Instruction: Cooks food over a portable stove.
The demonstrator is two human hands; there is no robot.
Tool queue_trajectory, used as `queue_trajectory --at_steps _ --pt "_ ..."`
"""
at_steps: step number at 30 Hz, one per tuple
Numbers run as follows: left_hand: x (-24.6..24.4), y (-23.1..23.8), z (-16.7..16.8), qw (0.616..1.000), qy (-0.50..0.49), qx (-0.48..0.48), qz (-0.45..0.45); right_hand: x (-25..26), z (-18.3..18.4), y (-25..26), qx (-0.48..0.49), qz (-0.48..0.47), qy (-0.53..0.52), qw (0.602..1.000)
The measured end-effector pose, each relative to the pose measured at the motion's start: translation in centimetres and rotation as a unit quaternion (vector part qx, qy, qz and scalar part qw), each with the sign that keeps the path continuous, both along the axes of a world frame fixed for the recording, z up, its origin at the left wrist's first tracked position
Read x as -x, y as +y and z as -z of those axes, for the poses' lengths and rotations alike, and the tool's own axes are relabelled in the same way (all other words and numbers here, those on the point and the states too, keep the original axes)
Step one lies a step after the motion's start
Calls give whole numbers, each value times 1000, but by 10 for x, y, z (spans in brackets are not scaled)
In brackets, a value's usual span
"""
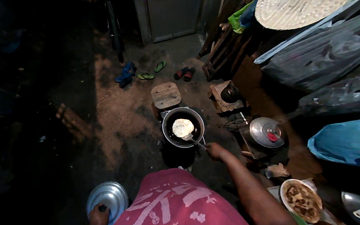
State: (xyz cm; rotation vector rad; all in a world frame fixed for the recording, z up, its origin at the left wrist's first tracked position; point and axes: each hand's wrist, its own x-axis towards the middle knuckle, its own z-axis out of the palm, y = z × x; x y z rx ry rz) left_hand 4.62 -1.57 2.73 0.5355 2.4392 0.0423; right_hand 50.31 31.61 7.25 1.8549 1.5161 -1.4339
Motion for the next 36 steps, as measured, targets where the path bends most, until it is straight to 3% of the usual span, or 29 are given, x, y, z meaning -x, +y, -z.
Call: queue_trajectory --at_steps 5,7,12,19,24,36 --pt "1 -1 7 1000 3 -1 -3 9 16 -53 40 232 108 966" --pt "3 -1 5 1000 -3 8 5 16 21 -65 36 275 126 953" --pt "25 -27 55 998 32 -36 34 41 42 -67 13 292 130 948" --pt "32 -17 62 996 41 -74 27 42 42 -74 8 336 131 933" --pt "13 5 21 999 14 -31 32 48 45 -73 -12 331 112 937" --pt "10 -7 14 1000 14 -5 24 27 87 -42 -67 272 122 952"
